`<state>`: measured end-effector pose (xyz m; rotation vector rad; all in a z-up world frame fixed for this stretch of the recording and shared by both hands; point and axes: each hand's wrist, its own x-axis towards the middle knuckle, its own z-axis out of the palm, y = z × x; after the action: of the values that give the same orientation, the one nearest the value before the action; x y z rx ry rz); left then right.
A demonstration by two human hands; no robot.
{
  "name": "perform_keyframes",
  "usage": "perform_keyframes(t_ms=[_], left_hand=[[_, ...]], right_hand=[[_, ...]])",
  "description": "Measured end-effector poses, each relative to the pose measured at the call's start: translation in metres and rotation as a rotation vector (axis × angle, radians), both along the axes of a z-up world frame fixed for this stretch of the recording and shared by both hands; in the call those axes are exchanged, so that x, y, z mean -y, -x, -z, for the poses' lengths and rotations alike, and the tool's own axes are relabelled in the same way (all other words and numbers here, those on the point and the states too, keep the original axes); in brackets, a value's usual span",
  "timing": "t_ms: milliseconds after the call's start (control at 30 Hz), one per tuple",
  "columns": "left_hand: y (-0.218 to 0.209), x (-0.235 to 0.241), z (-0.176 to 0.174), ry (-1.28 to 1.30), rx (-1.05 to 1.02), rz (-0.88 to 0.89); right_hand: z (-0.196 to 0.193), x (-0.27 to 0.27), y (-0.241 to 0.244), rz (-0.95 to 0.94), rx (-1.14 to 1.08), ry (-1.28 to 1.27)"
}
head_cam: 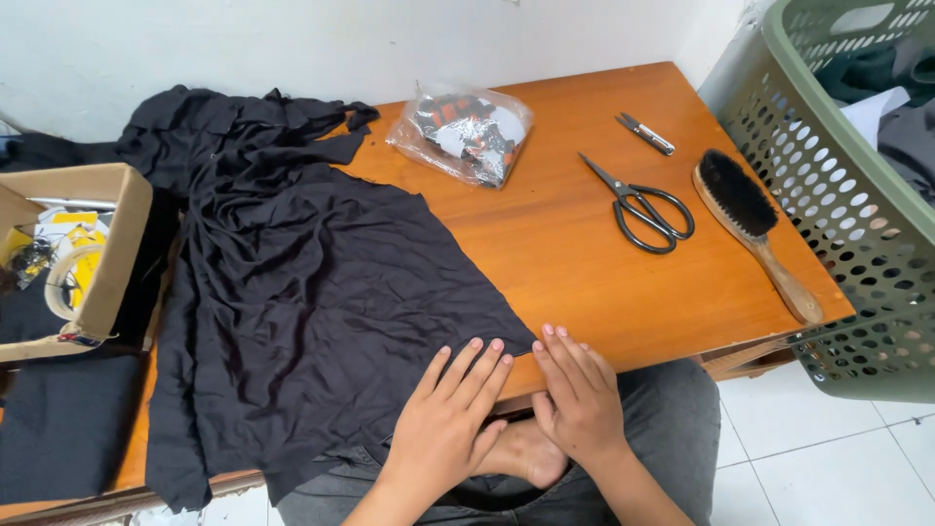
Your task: Smoothing out a piece of black fabric on a wooden workbench and then cutting it along an edge using small thread snips.
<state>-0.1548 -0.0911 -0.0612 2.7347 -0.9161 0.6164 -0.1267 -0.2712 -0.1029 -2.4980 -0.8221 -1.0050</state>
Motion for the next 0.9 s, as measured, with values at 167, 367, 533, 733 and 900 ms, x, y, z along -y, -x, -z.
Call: perform_keyframes(t_ms=[167,367,533,733,900], left_hand=[[0.003,-0.001,0.004,0.014,0.021,-0.060],[-0.001,0.010,0.001,0.171,0.091,-0.122],[-0.003,0.020,0.009,0.186,0.170,-0.149],[-0.007,0.017,0.021,0.306,0.140,-0.095],[-0.009,0.017,0.021,0.287,0.234,-0.106]], right_hand=[[0.004,-0.002,0.000,0.032,0.004,-0.008],[0.006,0.001,-0.003,0.028,0.066,-0.002],[-0.022,-0.007,0.005,-0.027,-0.213,-0.303],[-0.077,0.044,-0.036,-0.059,-0.574,-0.613],[-0.087,0.090,-0.156,0.196,-0.399,-0.346]])
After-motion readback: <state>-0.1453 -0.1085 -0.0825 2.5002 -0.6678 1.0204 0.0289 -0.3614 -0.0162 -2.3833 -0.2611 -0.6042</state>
